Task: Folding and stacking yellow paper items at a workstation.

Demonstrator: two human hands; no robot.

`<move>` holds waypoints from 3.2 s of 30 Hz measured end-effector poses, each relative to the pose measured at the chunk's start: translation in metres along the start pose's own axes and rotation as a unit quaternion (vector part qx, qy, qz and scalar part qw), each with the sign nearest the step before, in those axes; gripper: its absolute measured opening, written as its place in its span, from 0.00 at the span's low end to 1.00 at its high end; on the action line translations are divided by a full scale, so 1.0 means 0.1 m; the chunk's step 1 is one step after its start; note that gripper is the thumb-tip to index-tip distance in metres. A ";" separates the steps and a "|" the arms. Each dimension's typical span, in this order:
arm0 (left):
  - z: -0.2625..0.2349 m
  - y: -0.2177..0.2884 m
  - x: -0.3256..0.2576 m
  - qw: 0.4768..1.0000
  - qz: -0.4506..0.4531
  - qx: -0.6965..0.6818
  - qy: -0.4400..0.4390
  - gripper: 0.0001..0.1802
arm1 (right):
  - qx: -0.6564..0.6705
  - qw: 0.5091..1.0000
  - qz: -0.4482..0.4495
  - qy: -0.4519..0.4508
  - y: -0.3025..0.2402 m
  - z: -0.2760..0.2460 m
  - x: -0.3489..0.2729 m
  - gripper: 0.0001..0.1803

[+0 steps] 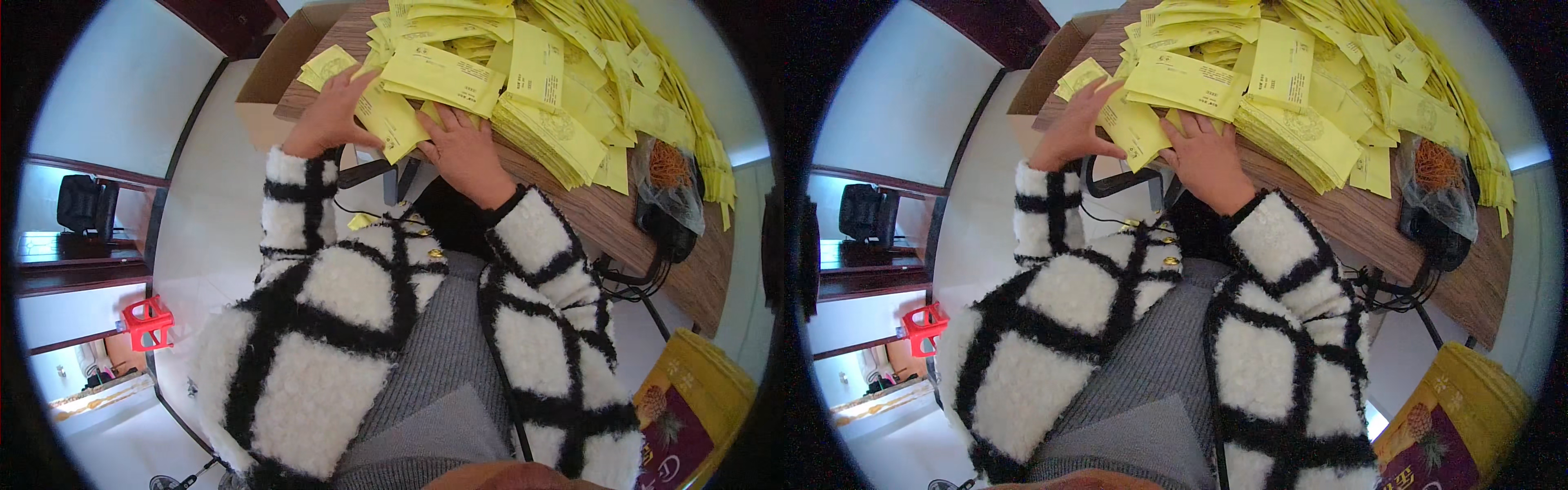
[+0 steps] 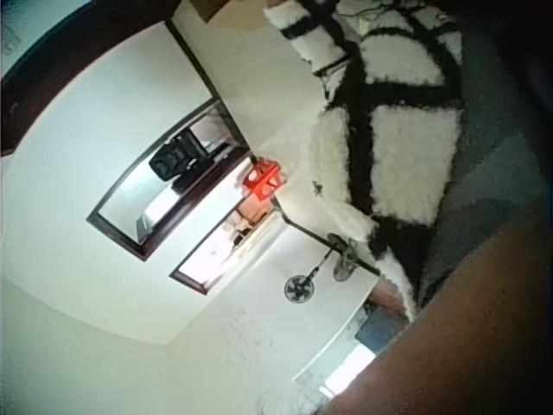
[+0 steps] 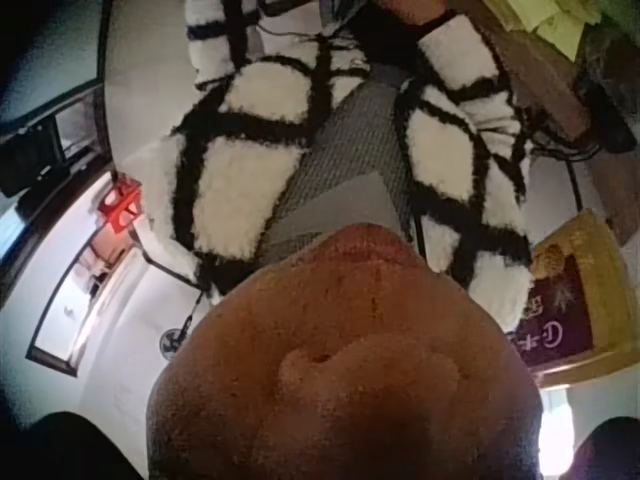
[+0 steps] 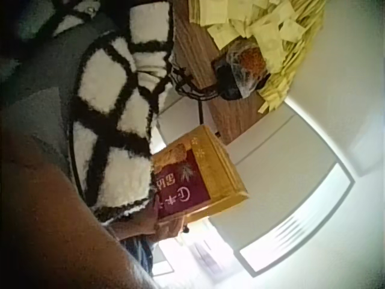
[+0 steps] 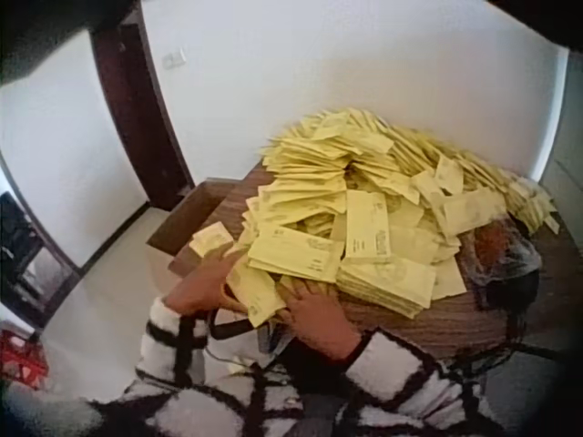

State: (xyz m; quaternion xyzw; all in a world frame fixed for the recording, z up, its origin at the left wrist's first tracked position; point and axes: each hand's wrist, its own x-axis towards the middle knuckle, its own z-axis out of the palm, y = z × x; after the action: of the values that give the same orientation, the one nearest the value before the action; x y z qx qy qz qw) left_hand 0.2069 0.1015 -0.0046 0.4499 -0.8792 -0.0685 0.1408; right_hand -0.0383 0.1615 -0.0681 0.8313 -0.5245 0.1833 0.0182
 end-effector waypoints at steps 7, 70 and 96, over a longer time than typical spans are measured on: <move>0.14 0.01 0.11 0.999 -0.033 -0.004 0.003 0.58 | 0.020 0.998 -0.028 0.058 0.07 0.07 -0.03 0.28; 0.22 0.49 1.13 0.971 0.171 0.157 -0.060 0.50 | 0.211 0.958 -0.085 0.173 0.30 -0.18 -0.60 0.11; -0.06 0.23 1.31 0.997 0.053 -0.001 -0.060 0.31 | 0.068 0.966 0.095 0.232 0.88 -0.97 -0.91 0.15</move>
State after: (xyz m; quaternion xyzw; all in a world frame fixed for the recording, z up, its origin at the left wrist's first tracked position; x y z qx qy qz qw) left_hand 0.1181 0.0089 0.0316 0.3980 -0.9085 -0.0889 0.0917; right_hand -0.1782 0.2219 -0.0217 0.7113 -0.5691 0.4072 0.0654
